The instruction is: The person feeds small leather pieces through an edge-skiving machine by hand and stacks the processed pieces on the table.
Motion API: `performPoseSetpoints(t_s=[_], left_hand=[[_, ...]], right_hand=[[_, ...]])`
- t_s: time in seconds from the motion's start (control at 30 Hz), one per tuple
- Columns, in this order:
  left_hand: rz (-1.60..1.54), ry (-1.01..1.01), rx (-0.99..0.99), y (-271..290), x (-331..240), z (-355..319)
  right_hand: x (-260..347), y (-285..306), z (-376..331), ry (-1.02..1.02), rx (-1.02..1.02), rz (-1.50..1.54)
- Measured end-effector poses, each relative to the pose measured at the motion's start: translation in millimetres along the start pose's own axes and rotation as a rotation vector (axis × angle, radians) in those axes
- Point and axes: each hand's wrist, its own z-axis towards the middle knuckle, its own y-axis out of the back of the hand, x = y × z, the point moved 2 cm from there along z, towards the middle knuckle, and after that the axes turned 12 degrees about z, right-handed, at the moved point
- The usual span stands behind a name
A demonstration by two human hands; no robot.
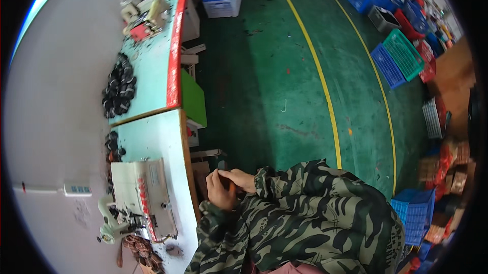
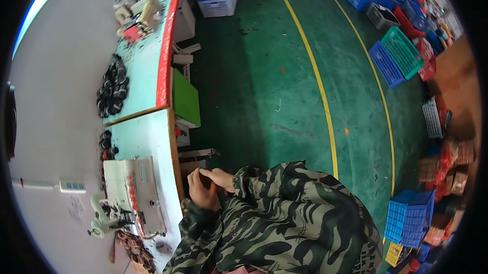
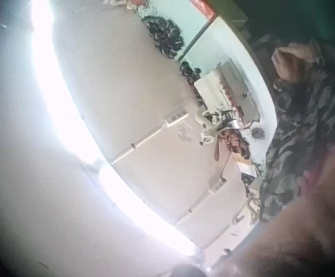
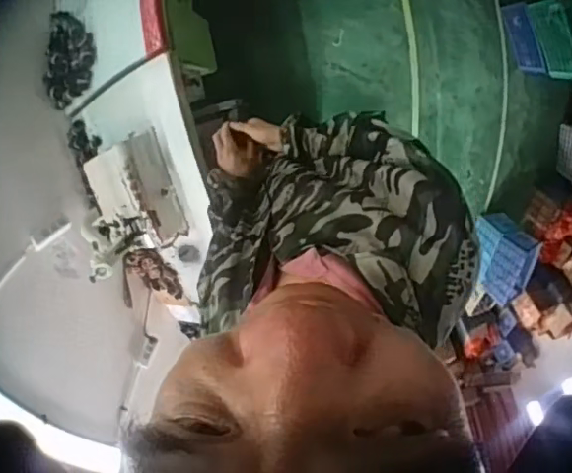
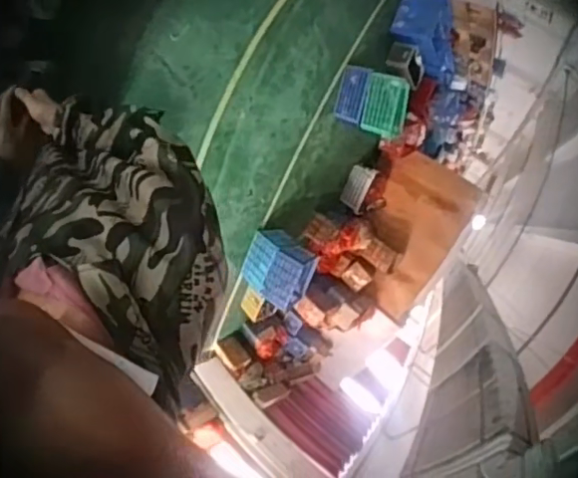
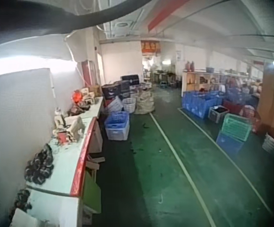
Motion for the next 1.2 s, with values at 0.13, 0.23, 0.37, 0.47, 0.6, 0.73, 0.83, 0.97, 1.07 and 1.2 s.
performPoseSetpoints(t_s=[0.13, 0.23, 0.37, 0.47, 0.6, 0.73, 0.83, 0.97, 1.07, 1.2], left_hand=[[-0.683, 0.350, 0.243, 7, 15, -31], [-0.307, 0.210, 0.230, 69, 75, -50], [-0.332, 0.304, 0.096, 129, 138, -120], [-0.372, 0.495, -0.177, 202, 196, -166], [-1.180, 0.837, -0.103, 213, 261, -265], [-1.137, 0.843, 0.113, 298, 364, -388], [-1.254, 1.038, -0.358, 334, 463, -480], [-0.950, 1.293, -0.959, 318, 621, -632], [-0.407, 1.346, -0.415, 350, 677, -653], [-0.512, 1.289, -0.425, 345, 714, -652]], right_hand=[[15, 9, -27, -0.193, 0.082, 0.021], [-51, -53, 1, -0.386, 0.162, -0.032], [-98, -143, -4, -0.402, 0.386, -0.218], [-153, -243, 16, -0.438, 0.463, -0.159], [-232, -295, 28, -0.597, 0.549, -0.307], [-365, -379, 53, -0.707, 0.692, -0.732], [-459, -462, 49, -0.523, 0.886, -1.068], [-550, -477, 66, -0.214, 1.140, -1.691], [-618, -546, 83, 0.050, 1.063, -1.886], [-696, -586, 130, 0.504, 1.128, -1.849]])
